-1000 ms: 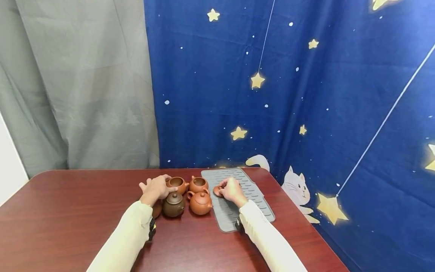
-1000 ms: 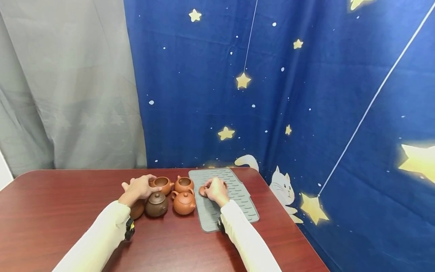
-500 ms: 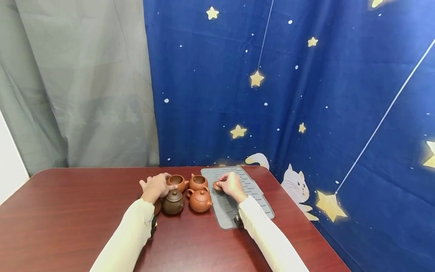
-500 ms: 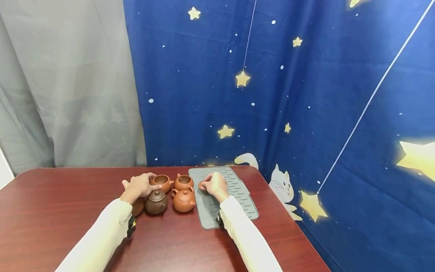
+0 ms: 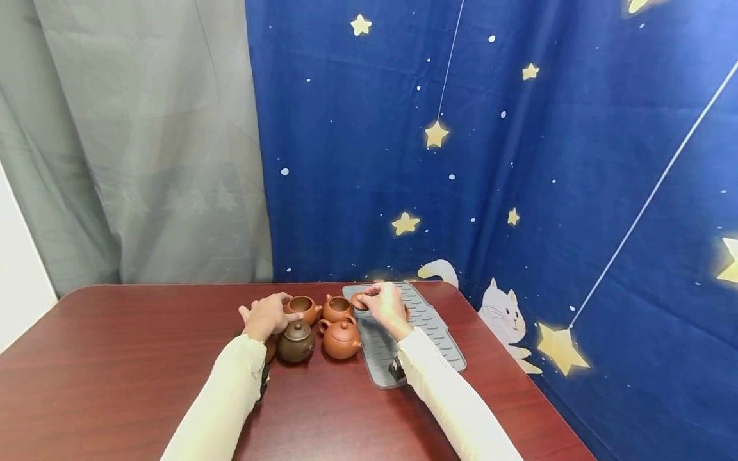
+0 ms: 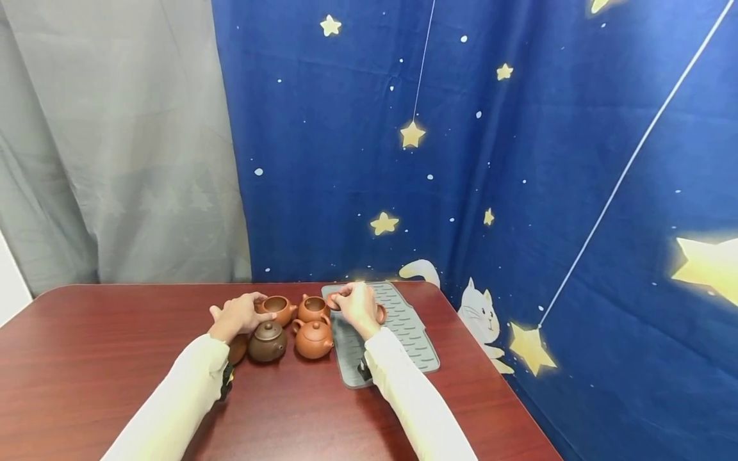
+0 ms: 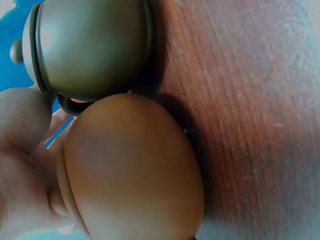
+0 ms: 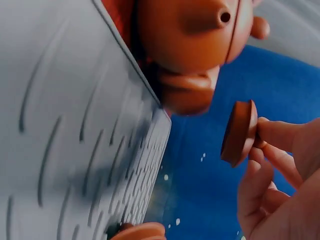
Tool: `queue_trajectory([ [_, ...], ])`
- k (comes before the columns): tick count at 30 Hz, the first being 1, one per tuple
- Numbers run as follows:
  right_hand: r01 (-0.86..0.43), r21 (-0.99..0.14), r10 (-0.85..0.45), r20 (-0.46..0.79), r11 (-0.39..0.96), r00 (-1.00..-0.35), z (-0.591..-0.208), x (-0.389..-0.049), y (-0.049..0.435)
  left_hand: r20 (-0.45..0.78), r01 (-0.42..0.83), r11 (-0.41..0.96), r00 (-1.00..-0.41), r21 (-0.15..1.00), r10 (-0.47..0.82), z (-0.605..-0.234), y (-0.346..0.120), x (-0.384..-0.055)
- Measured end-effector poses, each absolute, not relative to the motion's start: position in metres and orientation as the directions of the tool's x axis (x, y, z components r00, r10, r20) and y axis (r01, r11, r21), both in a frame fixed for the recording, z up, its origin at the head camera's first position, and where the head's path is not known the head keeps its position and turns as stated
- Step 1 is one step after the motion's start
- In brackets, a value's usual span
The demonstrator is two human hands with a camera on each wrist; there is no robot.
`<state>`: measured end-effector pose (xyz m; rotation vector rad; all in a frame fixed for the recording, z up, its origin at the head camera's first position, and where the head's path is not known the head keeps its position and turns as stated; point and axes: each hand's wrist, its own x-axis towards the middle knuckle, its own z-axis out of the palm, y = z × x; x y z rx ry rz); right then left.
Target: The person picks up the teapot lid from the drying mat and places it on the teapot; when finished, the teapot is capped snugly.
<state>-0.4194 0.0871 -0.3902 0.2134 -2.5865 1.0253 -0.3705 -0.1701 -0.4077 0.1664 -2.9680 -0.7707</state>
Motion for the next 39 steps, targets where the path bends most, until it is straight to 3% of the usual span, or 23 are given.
queue_trajectory([
  [14, -0.424, -0.623, -0.093, 0.491, 0.657, -0.866, -0.381, -0.415, 0.046, 0.045, -0.105, 0.849, -0.988, 0.518, -0.149, -0.410, -0.169, -0.369],
  [39, -0.448, -0.641, -0.176, 0.443, 0.623, -0.879, -0.383, -0.407, 0.001, 0.072, -0.105, 0.846, -0.983, 0.523, -0.166, -0.407, -0.166, -0.362],
])
